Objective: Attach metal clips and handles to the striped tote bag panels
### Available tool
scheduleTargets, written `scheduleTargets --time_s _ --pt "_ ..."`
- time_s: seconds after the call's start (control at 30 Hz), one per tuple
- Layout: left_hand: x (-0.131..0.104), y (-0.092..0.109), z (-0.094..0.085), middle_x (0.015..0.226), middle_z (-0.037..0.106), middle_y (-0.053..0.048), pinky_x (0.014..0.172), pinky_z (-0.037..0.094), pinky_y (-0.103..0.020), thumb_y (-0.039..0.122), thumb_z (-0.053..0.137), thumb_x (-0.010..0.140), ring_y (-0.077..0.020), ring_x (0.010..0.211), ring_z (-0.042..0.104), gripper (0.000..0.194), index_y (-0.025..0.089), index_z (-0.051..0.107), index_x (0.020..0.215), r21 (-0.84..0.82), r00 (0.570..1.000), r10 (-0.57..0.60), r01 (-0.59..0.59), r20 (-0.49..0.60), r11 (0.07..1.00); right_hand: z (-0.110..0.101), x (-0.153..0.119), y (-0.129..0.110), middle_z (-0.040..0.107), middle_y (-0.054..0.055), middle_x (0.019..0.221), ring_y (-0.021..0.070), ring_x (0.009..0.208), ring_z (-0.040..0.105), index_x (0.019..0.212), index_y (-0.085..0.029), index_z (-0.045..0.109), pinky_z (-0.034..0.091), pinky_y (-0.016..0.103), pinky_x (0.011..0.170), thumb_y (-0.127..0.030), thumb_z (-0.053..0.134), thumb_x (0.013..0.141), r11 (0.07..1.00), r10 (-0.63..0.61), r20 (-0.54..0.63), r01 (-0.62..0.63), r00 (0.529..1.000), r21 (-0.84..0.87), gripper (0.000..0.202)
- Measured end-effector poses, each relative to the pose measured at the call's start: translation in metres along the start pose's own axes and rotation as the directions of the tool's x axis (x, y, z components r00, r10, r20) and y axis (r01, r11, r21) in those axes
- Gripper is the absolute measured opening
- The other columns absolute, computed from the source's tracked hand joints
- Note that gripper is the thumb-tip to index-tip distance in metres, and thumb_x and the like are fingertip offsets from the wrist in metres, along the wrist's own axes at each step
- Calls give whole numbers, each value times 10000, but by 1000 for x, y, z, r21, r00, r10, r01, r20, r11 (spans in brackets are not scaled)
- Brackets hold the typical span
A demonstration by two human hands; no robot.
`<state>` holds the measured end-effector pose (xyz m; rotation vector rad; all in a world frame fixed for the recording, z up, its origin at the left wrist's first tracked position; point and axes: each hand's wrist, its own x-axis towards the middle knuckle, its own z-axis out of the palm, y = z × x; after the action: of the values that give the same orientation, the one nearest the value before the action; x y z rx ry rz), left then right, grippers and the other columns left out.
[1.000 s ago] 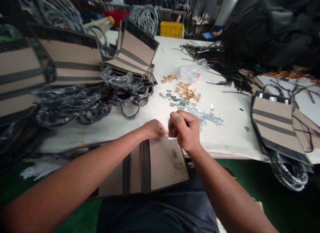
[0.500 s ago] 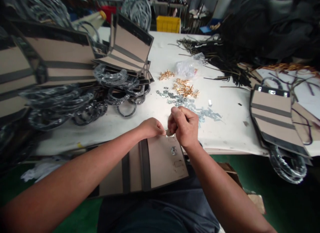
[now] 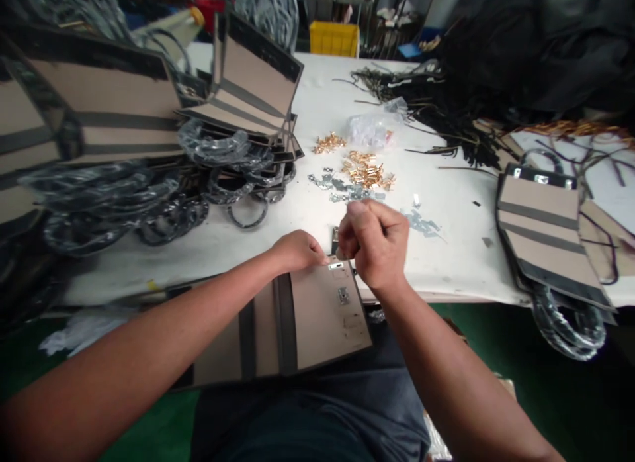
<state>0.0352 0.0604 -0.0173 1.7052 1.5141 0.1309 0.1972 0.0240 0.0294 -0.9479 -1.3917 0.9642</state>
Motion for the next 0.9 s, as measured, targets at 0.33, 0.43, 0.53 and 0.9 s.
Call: scheduleTargets --time_s 0.33,0.43,0.53,0.9 --pt "-40 4 15 1038 764 -52 848 508 -335 409 706 841 -255 990 689 320 230 756 1102 127 958 149 -121 -244 985 5 -14 14 513 -39 449 124 414 469 551 -226 525 376 271 460 -359 600 965 999 38 20 -38 999 -12 441" --pt "-87 -4 45 1384 638 -114 1127 429 -439 410 644 931 -293 1297 560 506 223 590 1398 322 788 444 -326 -427 889 3 -17 14 499 -48 442 125 409 463 572 -230 535 375 268 450 -399 611 961 999 33 21 -34 999 15 431" --pt "-131 -16 79 1598 447 -144 1264 259 -537 716 683 828 -354 1466 400 868 220 482 1511 456 757 597 -447 -264 769 3 -19 15 493 -56 446 121 406 459 594 -231 545 374 263 444 -436 634 954 999 40 30 -41 999 29 424" --pt "-140 -13 104 1743 165 -111 1299 48 -586 537 705 870 -322 1616 85 918 245 282 1630 598 822 569 -440 -32 670 3 -19 19 492 -60 452 116 398 452 609 -228 549 374 251 431 -460 657 948 998 35 31 -37 999 56 425"
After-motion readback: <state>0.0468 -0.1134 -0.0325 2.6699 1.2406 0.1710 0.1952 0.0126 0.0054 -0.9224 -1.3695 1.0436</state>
